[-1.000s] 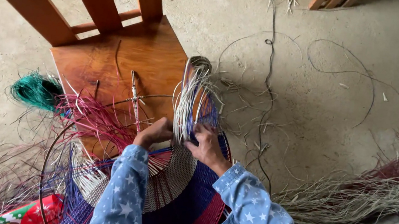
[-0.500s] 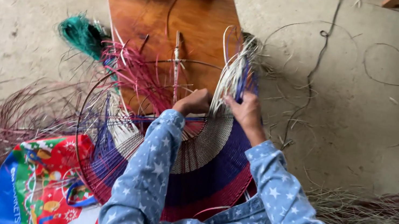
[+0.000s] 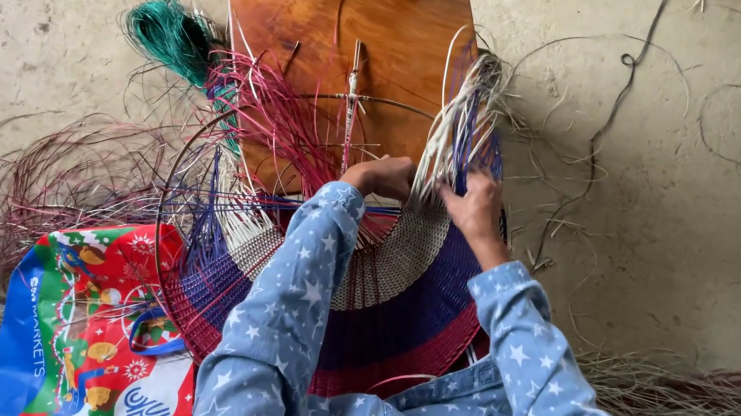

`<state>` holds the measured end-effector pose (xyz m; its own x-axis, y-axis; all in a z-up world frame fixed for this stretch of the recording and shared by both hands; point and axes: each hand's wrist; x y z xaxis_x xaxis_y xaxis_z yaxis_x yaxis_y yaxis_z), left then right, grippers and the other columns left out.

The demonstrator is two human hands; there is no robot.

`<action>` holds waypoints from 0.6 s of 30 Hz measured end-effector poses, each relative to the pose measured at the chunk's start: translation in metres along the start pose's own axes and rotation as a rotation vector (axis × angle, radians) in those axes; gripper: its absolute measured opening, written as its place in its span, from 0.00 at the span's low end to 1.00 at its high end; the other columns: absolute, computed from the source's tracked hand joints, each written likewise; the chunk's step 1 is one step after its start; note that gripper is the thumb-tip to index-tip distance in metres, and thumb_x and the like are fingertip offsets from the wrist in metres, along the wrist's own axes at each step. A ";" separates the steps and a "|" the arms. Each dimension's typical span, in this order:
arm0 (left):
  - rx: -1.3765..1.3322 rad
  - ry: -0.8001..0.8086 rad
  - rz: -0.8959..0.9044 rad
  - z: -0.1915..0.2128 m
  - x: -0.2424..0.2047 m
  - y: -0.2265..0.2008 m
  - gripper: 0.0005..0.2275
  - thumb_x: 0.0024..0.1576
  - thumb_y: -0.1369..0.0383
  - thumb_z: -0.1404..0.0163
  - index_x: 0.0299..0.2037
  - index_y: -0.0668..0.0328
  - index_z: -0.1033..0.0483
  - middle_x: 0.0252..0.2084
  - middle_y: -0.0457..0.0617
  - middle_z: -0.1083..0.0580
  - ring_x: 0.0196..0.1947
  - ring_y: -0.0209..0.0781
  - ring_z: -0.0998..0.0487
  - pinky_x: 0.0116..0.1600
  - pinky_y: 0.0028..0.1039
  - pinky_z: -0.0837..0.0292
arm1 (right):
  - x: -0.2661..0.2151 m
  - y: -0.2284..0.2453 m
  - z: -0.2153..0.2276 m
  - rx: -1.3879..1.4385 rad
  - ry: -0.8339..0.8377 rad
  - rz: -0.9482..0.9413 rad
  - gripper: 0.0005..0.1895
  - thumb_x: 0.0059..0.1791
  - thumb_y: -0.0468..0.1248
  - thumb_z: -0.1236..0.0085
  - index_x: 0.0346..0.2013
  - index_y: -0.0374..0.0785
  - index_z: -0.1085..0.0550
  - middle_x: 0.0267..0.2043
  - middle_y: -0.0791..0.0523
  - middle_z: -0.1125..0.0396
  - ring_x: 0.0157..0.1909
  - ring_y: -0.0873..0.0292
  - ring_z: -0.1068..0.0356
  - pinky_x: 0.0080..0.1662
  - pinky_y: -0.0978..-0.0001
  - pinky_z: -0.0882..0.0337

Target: Weave colored fibers into a circular decorative mat

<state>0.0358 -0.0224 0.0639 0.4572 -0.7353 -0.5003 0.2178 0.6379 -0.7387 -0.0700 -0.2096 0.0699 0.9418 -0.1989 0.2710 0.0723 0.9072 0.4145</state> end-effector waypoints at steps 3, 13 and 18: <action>0.047 -0.003 0.022 0.000 -0.002 -0.004 0.14 0.47 0.56 0.45 0.36 0.53 0.16 0.37 0.50 0.18 0.48 0.57 0.18 0.73 0.64 0.52 | 0.024 0.037 0.043 0.327 0.142 -0.235 0.20 0.38 0.49 0.26 0.19 0.40 0.27 0.18 0.50 0.34 0.22 0.48 0.32 0.29 0.61 0.35; -0.037 -0.072 0.071 -0.004 -0.005 -0.013 0.11 0.44 0.60 0.43 0.34 0.51 0.15 0.33 0.51 0.18 0.45 0.60 0.18 0.65 0.51 0.36 | -0.033 0.051 0.074 0.254 0.063 0.048 0.19 0.38 0.39 0.24 0.36 0.34 0.24 0.34 0.47 0.31 0.42 0.41 0.28 0.53 0.49 0.34; 0.080 -0.054 0.049 -0.002 -0.002 -0.014 0.11 0.44 0.57 0.42 0.34 0.49 0.16 0.34 0.50 0.18 0.44 0.56 0.17 0.66 0.45 0.39 | -0.009 0.028 0.039 0.065 0.032 -0.036 0.19 0.39 0.45 0.24 0.37 0.40 0.23 0.35 0.51 0.31 0.42 0.44 0.27 0.52 0.45 0.32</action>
<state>0.0302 -0.0303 0.0738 0.5144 -0.6909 -0.5080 0.2617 0.6906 -0.6743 -0.0891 -0.1970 0.1124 0.9492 -0.2179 0.2271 0.0859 0.8736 0.4791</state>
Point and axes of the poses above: each hand's wrist, its own x-axis towards the middle knuckle, its own z-axis out of the back of the hand, y = z × x
